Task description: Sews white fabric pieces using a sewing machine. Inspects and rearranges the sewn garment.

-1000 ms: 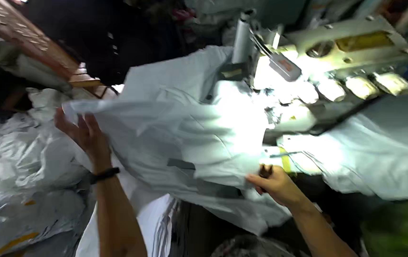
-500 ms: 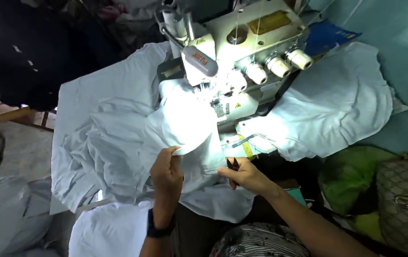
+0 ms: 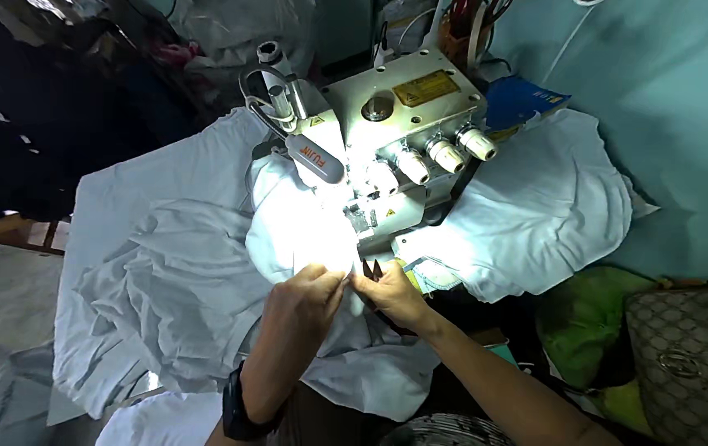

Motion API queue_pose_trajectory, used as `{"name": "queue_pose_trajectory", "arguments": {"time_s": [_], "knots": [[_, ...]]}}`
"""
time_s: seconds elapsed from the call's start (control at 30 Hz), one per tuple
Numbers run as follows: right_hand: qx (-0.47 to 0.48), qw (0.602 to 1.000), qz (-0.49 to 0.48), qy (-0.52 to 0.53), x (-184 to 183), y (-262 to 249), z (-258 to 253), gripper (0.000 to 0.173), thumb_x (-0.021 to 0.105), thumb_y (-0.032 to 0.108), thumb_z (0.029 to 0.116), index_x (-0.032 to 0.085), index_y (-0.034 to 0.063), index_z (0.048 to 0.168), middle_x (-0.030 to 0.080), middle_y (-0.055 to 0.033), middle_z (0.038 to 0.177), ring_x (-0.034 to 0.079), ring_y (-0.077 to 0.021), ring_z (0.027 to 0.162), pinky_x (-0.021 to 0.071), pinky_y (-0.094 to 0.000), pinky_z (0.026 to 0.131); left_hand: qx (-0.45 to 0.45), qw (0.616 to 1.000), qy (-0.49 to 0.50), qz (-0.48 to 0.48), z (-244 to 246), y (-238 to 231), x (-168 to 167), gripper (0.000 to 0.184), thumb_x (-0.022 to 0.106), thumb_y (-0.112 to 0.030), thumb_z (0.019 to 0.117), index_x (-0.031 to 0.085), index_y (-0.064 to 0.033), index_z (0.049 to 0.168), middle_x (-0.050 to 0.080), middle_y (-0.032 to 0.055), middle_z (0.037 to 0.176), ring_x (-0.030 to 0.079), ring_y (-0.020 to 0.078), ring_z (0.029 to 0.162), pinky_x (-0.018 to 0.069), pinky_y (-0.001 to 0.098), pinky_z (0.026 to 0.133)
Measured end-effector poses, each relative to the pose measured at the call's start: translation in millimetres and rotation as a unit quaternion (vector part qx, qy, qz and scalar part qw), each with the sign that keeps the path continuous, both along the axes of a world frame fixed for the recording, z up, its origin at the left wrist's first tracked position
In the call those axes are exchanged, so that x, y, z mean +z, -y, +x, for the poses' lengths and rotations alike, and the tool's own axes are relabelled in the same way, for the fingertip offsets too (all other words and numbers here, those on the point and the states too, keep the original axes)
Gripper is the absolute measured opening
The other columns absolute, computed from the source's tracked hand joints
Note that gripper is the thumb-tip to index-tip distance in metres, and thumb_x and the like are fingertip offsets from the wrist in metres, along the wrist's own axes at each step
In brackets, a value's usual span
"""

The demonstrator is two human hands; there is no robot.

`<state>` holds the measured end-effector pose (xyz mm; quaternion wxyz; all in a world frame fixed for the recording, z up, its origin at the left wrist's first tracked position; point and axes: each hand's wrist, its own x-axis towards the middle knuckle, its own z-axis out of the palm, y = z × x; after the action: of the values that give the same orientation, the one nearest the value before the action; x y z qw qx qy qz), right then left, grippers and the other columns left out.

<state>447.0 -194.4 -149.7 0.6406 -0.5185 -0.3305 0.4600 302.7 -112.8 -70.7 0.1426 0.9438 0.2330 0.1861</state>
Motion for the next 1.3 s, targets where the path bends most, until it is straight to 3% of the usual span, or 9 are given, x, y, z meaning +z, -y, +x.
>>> {"name": "queue_pose_trajectory", "arguments": {"time_s": [0.3, 0.53, 0.73, 1.03, 1.1, 1.13, 1.2, 1.27, 1.3], "knots": [[-0.061, 0.995, 0.007, 0.074, 4, -14, -7, 0.019, 0.059, -0.002, 0.0936, 0.065, 0.0037, 0.077, 0.059, 0.0084, 0.064, 0.053, 0.0072, 0.059, 0.0460, -0.0123, 0.058, 0.107, 0.992, -0.001, 0.070, 31, 24, -11, 0.014, 0.066, -0.007, 0.0921, 0.077, -0.0003, 0.089, 0.063, 0.0117, 0.069, 0.064, 0.0249, 0.056, 0.0490, 0.0372, 0.046], [-0.008, 0.969, 0.084, 0.231, -2, 9, 17, 0.023, 0.063, 0.012, 0.0970, 0.069, -0.0020, 0.080, 0.056, 0.0063, 0.066, 0.046, 0.0111, 0.061, 0.0381, -0.0068, 0.060, 0.119, 0.986, 0.118, -0.013, -2, 15, -27, 0.019, 0.056, -0.006, 0.0992, 0.071, 0.0059, 0.095, 0.067, 0.0142, 0.086, 0.063, 0.0149, 0.081, 0.0510, 0.0211, 0.077], [-0.062, 0.978, 0.079, 0.183, -4, 6, 9, 0.019, 0.065, 0.008, 0.0944, 0.070, -0.0002, 0.078, 0.056, 0.0096, 0.063, 0.046, 0.0125, 0.058, 0.0385, -0.0064, 0.057, 0.086, 0.994, -0.004, 0.067, 16, 27, 5, 0.021, 0.061, -0.013, 0.0960, 0.077, -0.0016, 0.089, 0.064, 0.0099, 0.071, 0.062, 0.0202, 0.056, 0.0476, 0.0322, 0.047], [-0.032, 0.972, 0.093, 0.213, 1, 15, 13, 0.020, 0.065, 0.006, 0.0925, 0.070, -0.0028, 0.075, 0.058, 0.0059, 0.063, 0.046, 0.0124, 0.059, 0.0381, -0.0059, 0.058, 0.133, 0.988, -0.020, 0.073, 17, 58, 8, 0.016, 0.063, -0.009, 0.0910, 0.075, 0.0000, 0.084, 0.064, 0.0112, 0.069, 0.061, 0.0213, 0.052, 0.0445, 0.0320, 0.042], [0.002, 0.965, 0.116, 0.234, 3, 23, 17, 0.021, 0.065, 0.006, 0.0921, 0.069, -0.0042, 0.074, 0.058, 0.0041, 0.063, 0.045, 0.0130, 0.060, 0.0372, -0.0050, 0.059, 0.124, 0.989, 0.011, 0.085, 7, 62, -3, 0.016, 0.063, -0.012, 0.0909, 0.076, -0.0036, 0.085, 0.066, 0.0086, 0.072, 0.063, 0.0186, 0.059, 0.0478, 0.0279, 0.050], [0.022, 0.966, 0.118, 0.228, 5, 28, 19, 0.022, 0.064, 0.006, 0.0928, 0.069, -0.0045, 0.074, 0.058, 0.0043, 0.062, 0.046, 0.0134, 0.060, 0.0374, -0.0045, 0.058, 0.115, 0.988, 0.041, 0.092, 3, 62, -11, 0.016, 0.064, -0.014, 0.0932, 0.077, -0.0062, 0.088, 0.070, 0.0078, 0.078, 0.066, 0.0190, 0.071, 0.0505, 0.0293, 0.064], [0.050, 0.978, 0.097, 0.179, 9, 37, 20, 0.019, 0.064, 0.006, 0.0938, 0.068, -0.0025, 0.077, 0.056, 0.0082, 0.063, 0.047, 0.0137, 0.059, 0.0393, -0.0044, 0.056, 0.077, 0.985, 0.124, 0.090, -4, 57, -34, 0.012, 0.064, -0.016, 0.0989, 0.072, -0.0095, 0.093, 0.069, 0.0070, 0.086, 0.063, 0.0188, 0.088, 0.0391, 0.0375, 0.092], [0.053, 0.991, 0.062, 0.106, 13, 47, 16, 0.007, 0.066, 0.003, 0.0906, 0.070, -0.0018, 0.092, 0.058, 0.0116, 0.066, 0.050, 0.0117, 0.058, 0.0435, -0.0065, 0.056, 0.043, 0.980, 0.170, 0.092, -9, 55, -52, 0.007, 0.066, -0.019, 0.1004, 0.070, -0.0136, 0.098, 0.065, 0.0040, 0.089, 0.061, 0.0144, 0.093, 0.0310, 0.0424, 0.105], [0.052, 0.994, 0.053, 0.084, 15, 50, 14, 0.019, 0.068, 0.002, 0.0890, 0.070, -0.0036, 0.107, 0.060, 0.0113, 0.068, 0.052, 0.0104, 0.059, 0.0454, -0.0074, 0.057, 0.033, 0.980, 0.173, 0.089, -10, 55, -58, 0.006, 0.066, -0.020, 0.1007, 0.070, -0.0152, 0.101, 0.064, 0.0029, 0.092, 0.060, 0.0130, 0.097, 0.0284, 0.0442, 0.108]]}}
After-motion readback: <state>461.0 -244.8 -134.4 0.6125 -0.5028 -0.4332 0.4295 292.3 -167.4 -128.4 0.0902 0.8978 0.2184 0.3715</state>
